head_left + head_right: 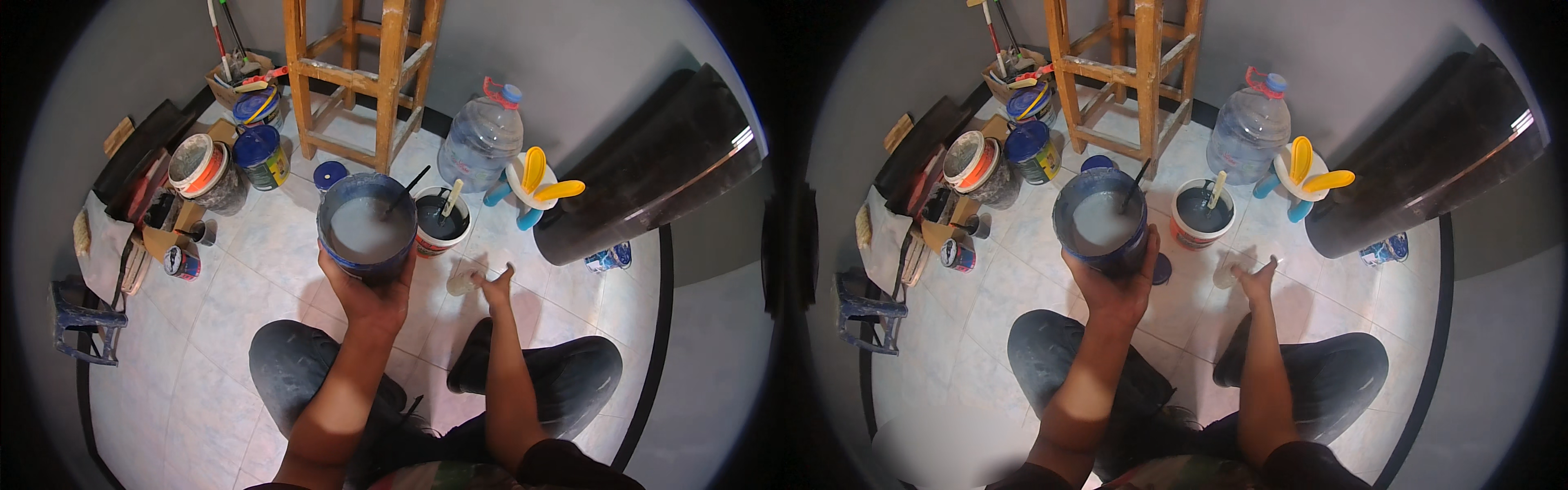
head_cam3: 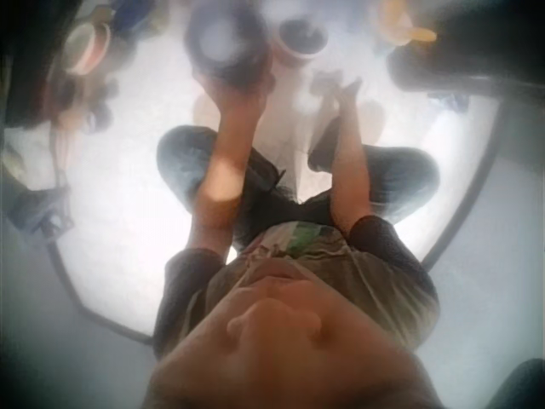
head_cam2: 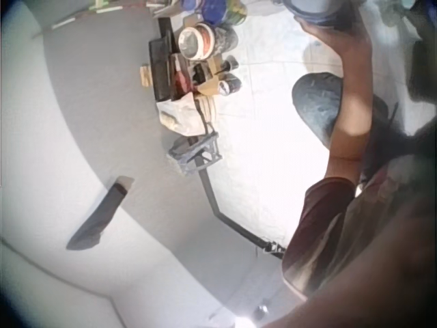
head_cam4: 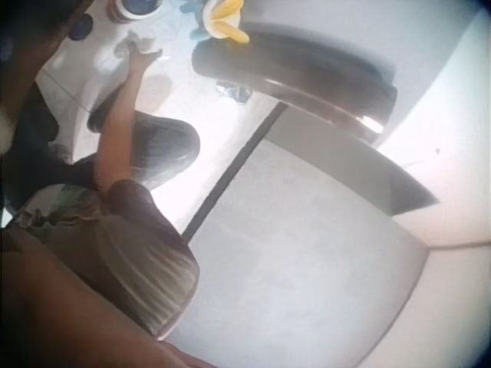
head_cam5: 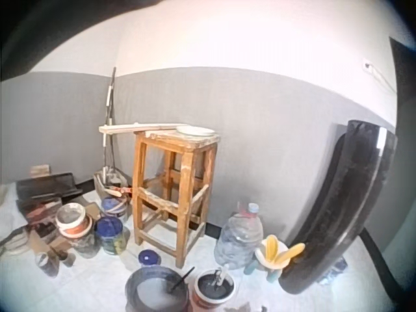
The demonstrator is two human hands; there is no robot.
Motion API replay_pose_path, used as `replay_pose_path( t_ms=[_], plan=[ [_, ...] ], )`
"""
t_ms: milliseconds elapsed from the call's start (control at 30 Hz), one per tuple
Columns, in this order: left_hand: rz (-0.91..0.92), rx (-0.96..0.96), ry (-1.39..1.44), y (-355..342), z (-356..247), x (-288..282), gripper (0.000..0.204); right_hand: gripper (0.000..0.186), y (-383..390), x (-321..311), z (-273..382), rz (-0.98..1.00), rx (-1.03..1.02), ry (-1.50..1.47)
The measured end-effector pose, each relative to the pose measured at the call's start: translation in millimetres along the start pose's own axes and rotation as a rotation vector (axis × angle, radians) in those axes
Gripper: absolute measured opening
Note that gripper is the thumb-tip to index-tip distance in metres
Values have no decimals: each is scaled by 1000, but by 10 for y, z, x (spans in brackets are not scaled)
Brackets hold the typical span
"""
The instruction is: The person sits on the floor and stirs a grey substance in a blue container using a stick. They add liquid from a small bottle and continue stirring. Finally, they secure the lid on the container.
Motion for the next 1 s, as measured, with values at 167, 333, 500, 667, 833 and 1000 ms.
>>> replay_pose_path(
  t_ms=[167, 333, 500, 667, 833, 1000],
  plan=[
    [-14, 0, -38, 79, 30, 0, 75, 57, 595, -696, 2296, 213, -424, -463],
    [61, 9, -99, 105, 141, -1, 76, 34, 1408, -982, 3561, 439, -924, -170],
    [135, -46, -64, 149, 209, -27, 67, 18, 1766, -976, 3924, 420, -1201, 157],
    [56, -83, -89, 190, 231, -40, 74, 17, 1652, -912, 4151, 389, -1393, 448],
    [127, -107, -81, 171, 259, -73, 75, 15, 1660, -1021, 4112, 568, -1355, 458],
    [62, -102, -71, 145, 249, -92, 76, 17, 1671, -925, 4230, 395, -1322, 458]
  ],
)
Point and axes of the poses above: each hand's wrist, its own y-axis away from the middle knuckle, its own x-axis out of the palm, z = x × y, the point moved 2 cm from there along -y, towards the middle knuckle, and after that the axes turned 10 degrees about y, right-handed, at the moved point
